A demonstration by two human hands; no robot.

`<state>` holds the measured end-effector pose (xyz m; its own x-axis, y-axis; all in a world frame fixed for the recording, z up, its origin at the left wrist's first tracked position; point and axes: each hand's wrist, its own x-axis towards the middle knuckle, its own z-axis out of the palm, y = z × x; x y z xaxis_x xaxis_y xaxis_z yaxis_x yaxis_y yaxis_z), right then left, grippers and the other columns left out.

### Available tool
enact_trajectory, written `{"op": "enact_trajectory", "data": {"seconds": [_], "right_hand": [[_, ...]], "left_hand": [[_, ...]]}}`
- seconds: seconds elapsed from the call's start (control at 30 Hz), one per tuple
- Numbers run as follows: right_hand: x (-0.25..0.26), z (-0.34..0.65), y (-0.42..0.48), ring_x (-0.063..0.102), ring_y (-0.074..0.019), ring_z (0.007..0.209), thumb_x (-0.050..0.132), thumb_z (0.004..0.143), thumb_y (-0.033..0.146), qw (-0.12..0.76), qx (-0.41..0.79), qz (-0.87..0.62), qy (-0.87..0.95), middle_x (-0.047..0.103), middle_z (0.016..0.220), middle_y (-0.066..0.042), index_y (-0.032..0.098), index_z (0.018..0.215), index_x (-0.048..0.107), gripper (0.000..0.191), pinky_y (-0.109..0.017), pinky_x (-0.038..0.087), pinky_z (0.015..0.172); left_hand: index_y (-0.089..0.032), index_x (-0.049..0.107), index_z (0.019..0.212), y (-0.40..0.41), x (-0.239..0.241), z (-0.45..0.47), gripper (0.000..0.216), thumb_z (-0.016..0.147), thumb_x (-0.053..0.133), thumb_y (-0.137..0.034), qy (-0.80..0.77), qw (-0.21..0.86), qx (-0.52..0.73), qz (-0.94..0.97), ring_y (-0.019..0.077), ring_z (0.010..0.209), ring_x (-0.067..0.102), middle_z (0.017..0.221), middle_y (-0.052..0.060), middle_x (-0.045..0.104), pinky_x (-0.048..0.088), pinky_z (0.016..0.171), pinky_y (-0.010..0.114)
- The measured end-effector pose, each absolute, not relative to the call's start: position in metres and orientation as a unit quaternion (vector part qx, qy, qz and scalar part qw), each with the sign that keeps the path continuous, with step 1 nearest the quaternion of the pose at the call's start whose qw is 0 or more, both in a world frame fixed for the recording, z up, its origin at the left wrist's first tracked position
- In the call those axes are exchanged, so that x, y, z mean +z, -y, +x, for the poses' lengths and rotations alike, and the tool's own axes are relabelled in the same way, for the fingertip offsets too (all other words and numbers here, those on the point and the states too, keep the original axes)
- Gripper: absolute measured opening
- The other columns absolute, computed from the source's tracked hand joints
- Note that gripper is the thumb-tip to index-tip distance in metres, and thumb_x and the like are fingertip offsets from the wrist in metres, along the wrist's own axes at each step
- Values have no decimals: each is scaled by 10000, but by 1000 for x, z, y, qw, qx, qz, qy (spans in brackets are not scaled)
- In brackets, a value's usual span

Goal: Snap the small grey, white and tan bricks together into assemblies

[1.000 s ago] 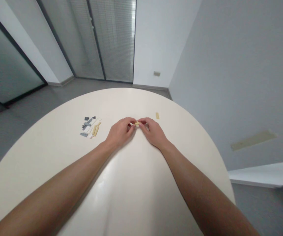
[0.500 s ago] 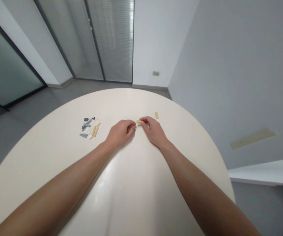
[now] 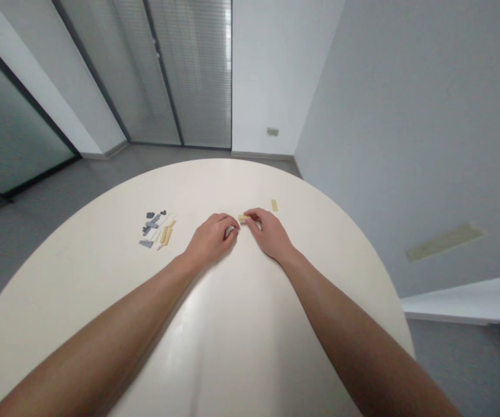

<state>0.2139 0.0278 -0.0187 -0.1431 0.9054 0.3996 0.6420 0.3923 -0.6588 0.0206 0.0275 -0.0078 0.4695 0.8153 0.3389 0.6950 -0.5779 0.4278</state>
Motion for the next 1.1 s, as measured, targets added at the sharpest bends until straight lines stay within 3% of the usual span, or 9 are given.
{"op": "enact_trajectory", "data": {"seconds": [1.1], "right_hand": [[-16,212,-25,670,-203,979,569,973,260,359,143,-521,761,750,1028,-59,219,1058,691,155,-361,496,912]], "left_hand": [[-231,698,1003,-29,-10,20,209,941,500,-255,-443,122,262,848,250,1066,603,1100,62,709,496,962,419]]}}
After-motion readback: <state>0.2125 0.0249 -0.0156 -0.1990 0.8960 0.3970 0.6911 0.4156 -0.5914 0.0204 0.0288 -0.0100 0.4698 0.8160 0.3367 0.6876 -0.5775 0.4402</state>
